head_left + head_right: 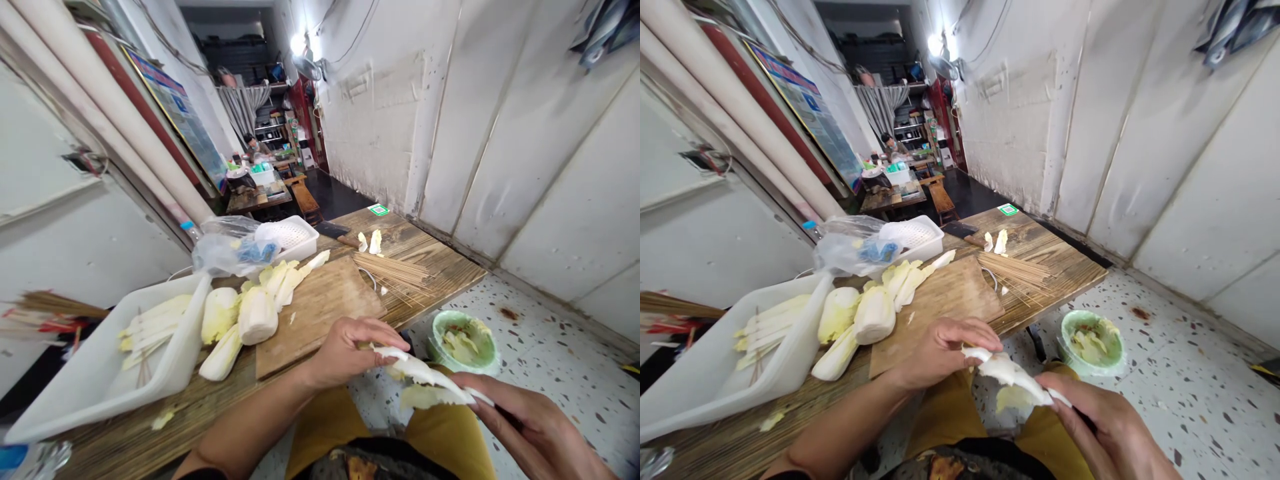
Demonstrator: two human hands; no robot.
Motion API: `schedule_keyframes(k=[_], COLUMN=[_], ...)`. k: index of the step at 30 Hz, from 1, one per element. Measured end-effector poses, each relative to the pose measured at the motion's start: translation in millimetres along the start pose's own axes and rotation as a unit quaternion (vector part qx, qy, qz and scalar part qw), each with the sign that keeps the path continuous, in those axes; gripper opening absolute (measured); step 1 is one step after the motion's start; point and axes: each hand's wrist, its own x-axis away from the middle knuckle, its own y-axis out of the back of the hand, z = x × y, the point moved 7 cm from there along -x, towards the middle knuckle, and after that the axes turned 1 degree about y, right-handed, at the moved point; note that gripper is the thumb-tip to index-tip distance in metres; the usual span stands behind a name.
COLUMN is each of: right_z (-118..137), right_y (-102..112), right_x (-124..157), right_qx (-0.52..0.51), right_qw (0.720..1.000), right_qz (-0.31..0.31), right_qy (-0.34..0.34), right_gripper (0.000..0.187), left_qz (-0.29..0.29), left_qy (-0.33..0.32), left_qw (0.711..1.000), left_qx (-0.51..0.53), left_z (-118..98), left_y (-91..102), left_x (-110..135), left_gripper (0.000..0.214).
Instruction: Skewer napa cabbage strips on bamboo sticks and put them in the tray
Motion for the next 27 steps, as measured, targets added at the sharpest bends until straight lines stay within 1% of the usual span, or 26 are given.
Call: schedule_keyframes(k=[1, 3, 5, 7, 10, 12, 14, 15, 16, 17, 18, 19, 20, 21, 22, 23, 24, 25, 26, 27], right_z=[2.3, 6.3, 8.9, 10.6, 15.1, 18.3, 19.9, 19.5, 18.4, 16.9, 15.2, 13.7, 12.9, 13.2, 14.8, 16.9, 19.0, 21.0, 22.4, 22.9], right_y=[0.8, 1.4, 2.3, 3.7, 3.8, 1.8, 0.6, 1.1, 2.2, 3.1, 3.4, 2.5, -0.1, -5.1, -12.7, -22.5, -34.0, -46.7, -59.8, -72.9], right_x=[1.3, 3.0, 2.9, 1.1, -3.8, -7.4, -9.6, -9.9, -9.6, -8.8, -7.7, -6.8, -6.4, -6.9, -8.8, -12.1, -16.9, -22.9, -29.7, -36.7], right_qx=[0.013, 0.027, 0.029, 0.029, 0.026, 0.027, 0.037, 0.046, 0.059, 0.078, 0.105, 0.140, 0.180, 0.221, 0.258, 0.285, 0.297, 0.292, 0.271, 0.242], right_qw=[1.000, 0.998, 0.998, 0.998, 0.997, 0.996, 0.996, 0.995, 0.993, 0.989, 0.985, 0.978, 0.969, 0.958, 0.947, 0.937, 0.932, 0.932, 0.938, 0.947], right_qz=[-0.008, -0.017, -0.030, -0.051, -0.072, -0.070, -0.072, -0.081, -0.095, -0.112, -0.129, -0.145, -0.159, -0.168, -0.172, -0.173, -0.170, -0.164, -0.157, -0.149], right_qy=[0.020, 0.045, 0.050, 0.039, 0.032, 0.038, 0.045, 0.048, 0.048, 0.049, 0.050, 0.052, 0.058, 0.070, 0.087, 0.106, 0.122, 0.137, 0.146, 0.150], right_gripper=[0.032, 0.039, 0.042, 0.039, 0.031, 0.030, 0.031, 0.031, 0.031, 0.032, 0.034, 0.039, 0.044, 0.051, 0.058, 0.063, 0.066, 0.066, 0.065, 0.063], left_qz=[0.017, 0.043, 0.064, 0.075, 0.069, 0.063, 0.061, 0.050, 0.027, -0.010, -0.064, -0.122, -0.167, -0.184, -0.173, -0.145, -0.115, -0.100, -0.110, -0.140], left_qy=[-0.021, -0.034, -0.025, -0.014, -0.025, -0.033, -0.028, -0.021, -0.012, -0.002, 0.010, 0.025, 0.046, 0.072, 0.103, 0.130, 0.145, 0.145, 0.131, 0.112], left_qw=[1.000, 0.998, 0.995, 0.992, 0.994, 0.995, 0.994, 0.994, 0.994, 0.994, 0.994, 0.991, 0.985, 0.975, 0.961, 0.942, 0.920, 0.900, 0.883, 0.869], left_qx=[-0.008, -0.031, -0.073, -0.103, -0.080, -0.066, -0.085, -0.099, -0.108, -0.104, -0.084, -0.043, 0.021, 0.102, 0.190, 0.274, 0.346, 0.400, 0.437, 0.461], left_z=[-6.5, -15.3, -18.5, -16.8, -12.1, -9.0, -7.0, -6.3, -5.9, -5.3, -4.0, -0.8, 4.8, 12.6, 21.0, 27.7, 31.6, 33.4, 35.1, 37.8], left_y=[-0.2, 0.5, 0.7, -0.3, -1.5, 0.2, 5.0, 10.0, 17.0, 25.6, 35.7, 45.1, 50.5, 49.9, 43.1, 32.3, 21.4, 13.9, 12.0, 15.3], left_x=[0.3, 1.1, 2.0, 3.2, 3.2, 1.1, -1.9, -3.2, -3.8, -3.2, -0.8, 3.7, 9.5, 15.0, 19.4, 22.8, 25.2, 26.6, 27.3, 27.8], left_gripper=[0.020, 0.019, 0.021, 0.023, 0.024, 0.023, 0.020, 0.020, 0.024, 0.031, 0.040, 0.048, 0.053, 0.054, 0.055, 0.057, 0.059, 0.058, 0.055, 0.050])
